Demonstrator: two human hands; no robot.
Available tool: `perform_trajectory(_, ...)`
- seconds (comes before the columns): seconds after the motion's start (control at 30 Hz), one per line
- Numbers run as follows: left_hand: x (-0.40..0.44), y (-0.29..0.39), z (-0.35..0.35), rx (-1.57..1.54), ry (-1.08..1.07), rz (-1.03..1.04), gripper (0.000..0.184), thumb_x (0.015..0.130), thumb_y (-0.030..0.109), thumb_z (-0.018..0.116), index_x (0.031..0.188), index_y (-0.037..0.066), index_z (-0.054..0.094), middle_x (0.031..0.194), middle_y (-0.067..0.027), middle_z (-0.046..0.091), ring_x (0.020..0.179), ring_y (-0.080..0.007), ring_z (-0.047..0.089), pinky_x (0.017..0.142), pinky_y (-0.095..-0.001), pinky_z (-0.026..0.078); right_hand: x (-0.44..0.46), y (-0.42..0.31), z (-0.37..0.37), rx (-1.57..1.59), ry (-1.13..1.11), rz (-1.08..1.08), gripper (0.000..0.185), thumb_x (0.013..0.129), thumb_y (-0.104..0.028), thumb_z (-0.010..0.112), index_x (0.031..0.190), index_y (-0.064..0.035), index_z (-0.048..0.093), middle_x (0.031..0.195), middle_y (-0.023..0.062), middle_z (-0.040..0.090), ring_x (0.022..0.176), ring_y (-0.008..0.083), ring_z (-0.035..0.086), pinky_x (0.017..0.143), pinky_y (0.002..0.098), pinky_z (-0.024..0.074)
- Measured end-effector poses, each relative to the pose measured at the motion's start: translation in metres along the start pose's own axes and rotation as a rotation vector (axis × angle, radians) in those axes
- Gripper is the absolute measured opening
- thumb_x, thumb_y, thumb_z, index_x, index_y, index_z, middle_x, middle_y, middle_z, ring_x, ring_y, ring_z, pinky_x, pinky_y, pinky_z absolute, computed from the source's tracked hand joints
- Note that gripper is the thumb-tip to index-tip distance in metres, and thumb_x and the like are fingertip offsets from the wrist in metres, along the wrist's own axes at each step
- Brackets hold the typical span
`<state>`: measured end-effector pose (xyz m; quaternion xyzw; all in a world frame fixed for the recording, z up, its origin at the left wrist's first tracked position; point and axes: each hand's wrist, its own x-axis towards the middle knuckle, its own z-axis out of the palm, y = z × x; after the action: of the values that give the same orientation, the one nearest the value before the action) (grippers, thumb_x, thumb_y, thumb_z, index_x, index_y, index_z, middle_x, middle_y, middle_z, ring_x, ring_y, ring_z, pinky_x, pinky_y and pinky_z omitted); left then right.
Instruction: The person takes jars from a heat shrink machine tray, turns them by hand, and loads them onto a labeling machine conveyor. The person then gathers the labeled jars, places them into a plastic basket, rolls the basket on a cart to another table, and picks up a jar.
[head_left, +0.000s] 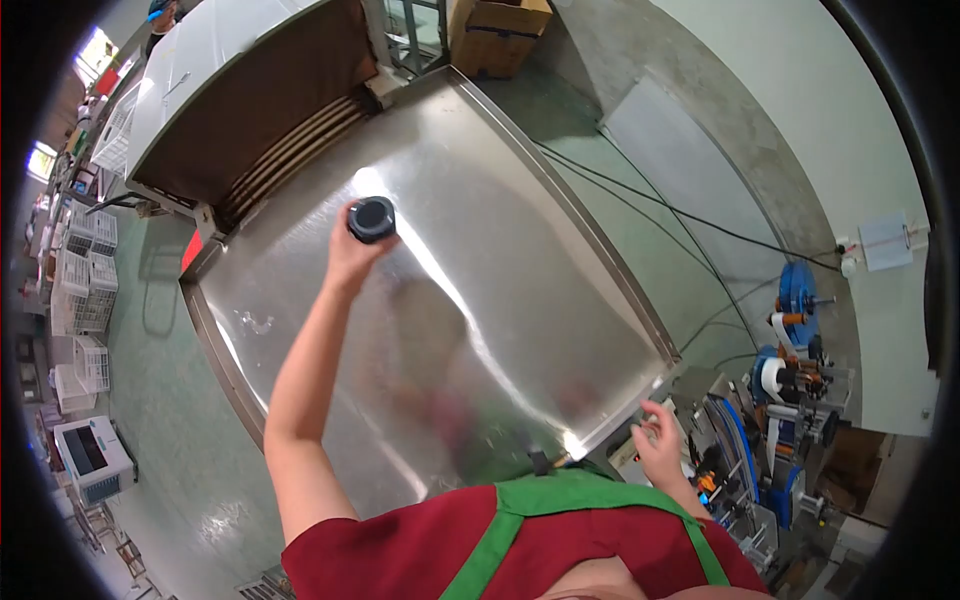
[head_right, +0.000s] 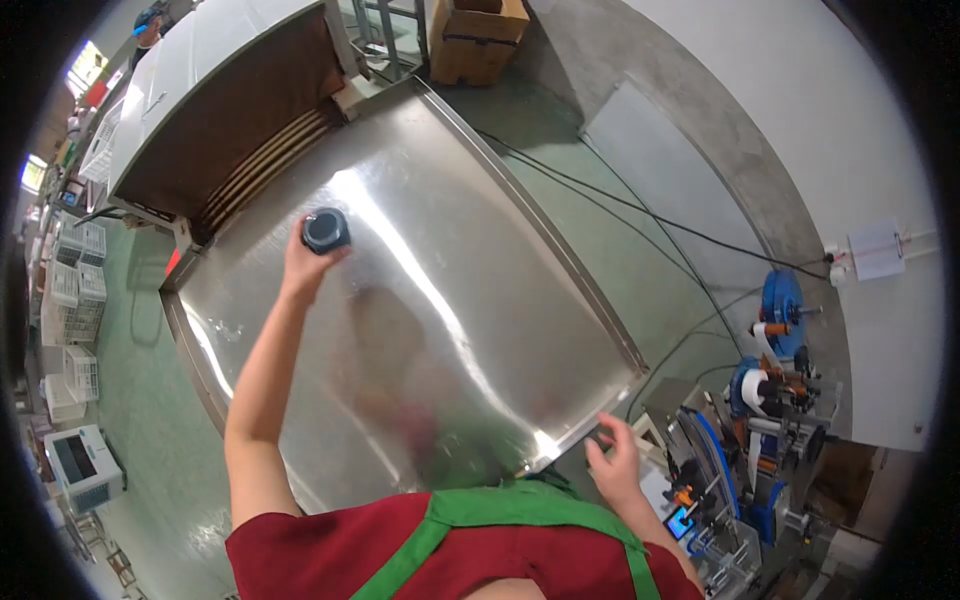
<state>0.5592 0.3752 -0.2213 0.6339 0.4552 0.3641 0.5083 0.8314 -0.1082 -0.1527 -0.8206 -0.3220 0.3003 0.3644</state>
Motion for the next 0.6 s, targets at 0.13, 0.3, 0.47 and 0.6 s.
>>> perform_trajectory(0.13, -0.121, 0.084, 0.081, -0.446, -0.196, -0.028, 0.08, 0.057, -0.002, 0.085, 0.125, 0.005, 0.043, 0.115, -0.0057, 0.056, 0.108, -0.0162, 0.055, 0.095, -0.0299, 0.046, 0.036, -0.081, 0.009, -0.009, -0.204, -0.307, 0.061, 0.075, -0.006, 0.07, 0.132, -0.0045, 0.044, 0.138, 0.0125, 0.045, 0.125, 0.0238, 0.045, 0.099, 0.037, 0.0415)
perform_trajectory(0.3, -0.218, 0.145, 0.16, -0.543, -0.418, 0.08, 0.085, 0.057, 0.003, 0.087, 0.128, 0.005, 0.041, 0.13, -0.01, 0.049, 0.117, -0.0185, 0.051, 0.1, -0.0319, 0.043, 0.05, -0.137, -0.011, -0.029, -0.251, -0.672, 0.097, 0.066, -0.032, 0.085, 0.142, -0.0031, 0.032, 0.149, 0.014, 0.031, 0.133, 0.0274, 0.034, 0.105, 0.0395, 0.0372)
perform_trajectory(0.47, -0.271, 0.178, 0.208, -0.412, -0.569, 0.126, 0.08, 0.063, 0.004, 0.082, 0.13, 0.004, 0.039, 0.123, -0.0085, 0.051, 0.115, -0.018, 0.052, 0.099, -0.0325, 0.044, 0.028, -0.12, -0.05, 0.016, -0.272, -0.662, 0.093, 0.064, -0.031, 0.086, 0.138, -0.002, 0.037, 0.143, 0.0164, 0.039, 0.133, 0.0287, 0.038, 0.108, 0.0391, 0.0348)
perform_trajectory(0.6, -0.293, 0.189, 0.243, -0.301, -0.587, 0.119, 0.076, 0.065, 0.004, 0.08, 0.13, 0.005, 0.039, 0.12, -0.0096, 0.052, 0.113, -0.0193, 0.054, 0.096, -0.0328, 0.045, 0.009, -0.09, -0.075, 0.118, -0.173, -0.571, 0.086, 0.064, -0.029, 0.086, 0.132, -0.0014, 0.044, 0.136, 0.0166, 0.048, 0.132, 0.0294, 0.041, 0.109, 0.0394, 0.0338)
